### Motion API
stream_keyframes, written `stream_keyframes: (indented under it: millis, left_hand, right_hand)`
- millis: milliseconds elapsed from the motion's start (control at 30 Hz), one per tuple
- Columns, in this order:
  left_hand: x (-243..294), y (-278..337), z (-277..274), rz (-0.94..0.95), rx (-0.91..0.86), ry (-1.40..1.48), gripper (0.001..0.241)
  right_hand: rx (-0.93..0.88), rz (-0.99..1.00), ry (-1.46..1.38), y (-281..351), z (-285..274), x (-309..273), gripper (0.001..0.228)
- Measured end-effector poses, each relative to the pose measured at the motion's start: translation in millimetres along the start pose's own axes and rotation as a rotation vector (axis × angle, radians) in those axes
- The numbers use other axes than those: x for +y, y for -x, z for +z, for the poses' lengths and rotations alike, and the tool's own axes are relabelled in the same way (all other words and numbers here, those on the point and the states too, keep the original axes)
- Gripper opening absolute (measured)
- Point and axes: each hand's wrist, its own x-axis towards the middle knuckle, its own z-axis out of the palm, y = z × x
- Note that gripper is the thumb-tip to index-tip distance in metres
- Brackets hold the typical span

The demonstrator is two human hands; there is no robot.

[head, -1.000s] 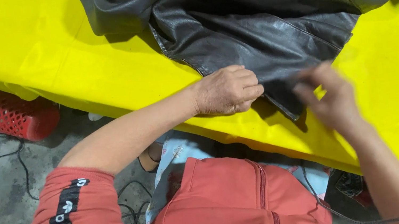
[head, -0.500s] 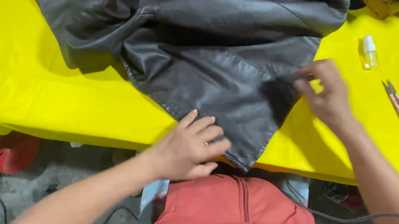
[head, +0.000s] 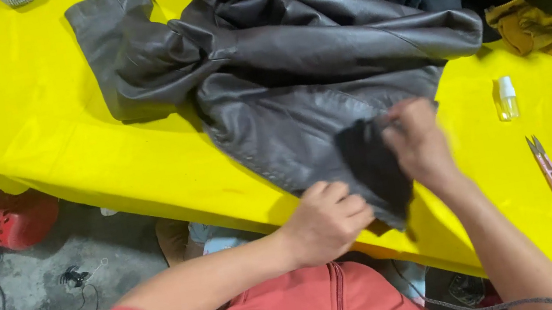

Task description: The person is repairing a leather jacket by applying a repair compound to the seams, drying it with a hairdryer, and smoothing the surface.

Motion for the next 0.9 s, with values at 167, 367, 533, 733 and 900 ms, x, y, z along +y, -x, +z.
stream_keyframes:
  millis: [167,367,533,733,900]
  left_hand:
    - [29,-21,42,-0.041,-0.145,0.179,0.008]
    - [-69,0,-19,-0.217,-0.153,0.019,0.009]
    - [-129,2,-105,-0.514,-0.373,-0.064,0.042]
    - [-113,-20,-101,-0.828,-0.729,-0.044,0.07]
    - [-107,-11,-108,-0.866,-0.713,-0.006,0.063]
  right_hand:
    - [-0.14,0.038,-0.228,10,30,-17,0.026]
    - [-0.143,-0.003,-0.079,9,28,-22,0.02]
    - [-0.167,0.02,-0.085,-7,15,-38,0.019]
    - [-0.169,-0.381,-0.114,-7,33,-109,0.013]
    - [-0.172,-0.333,0.07,-8,45,-60,0.015]
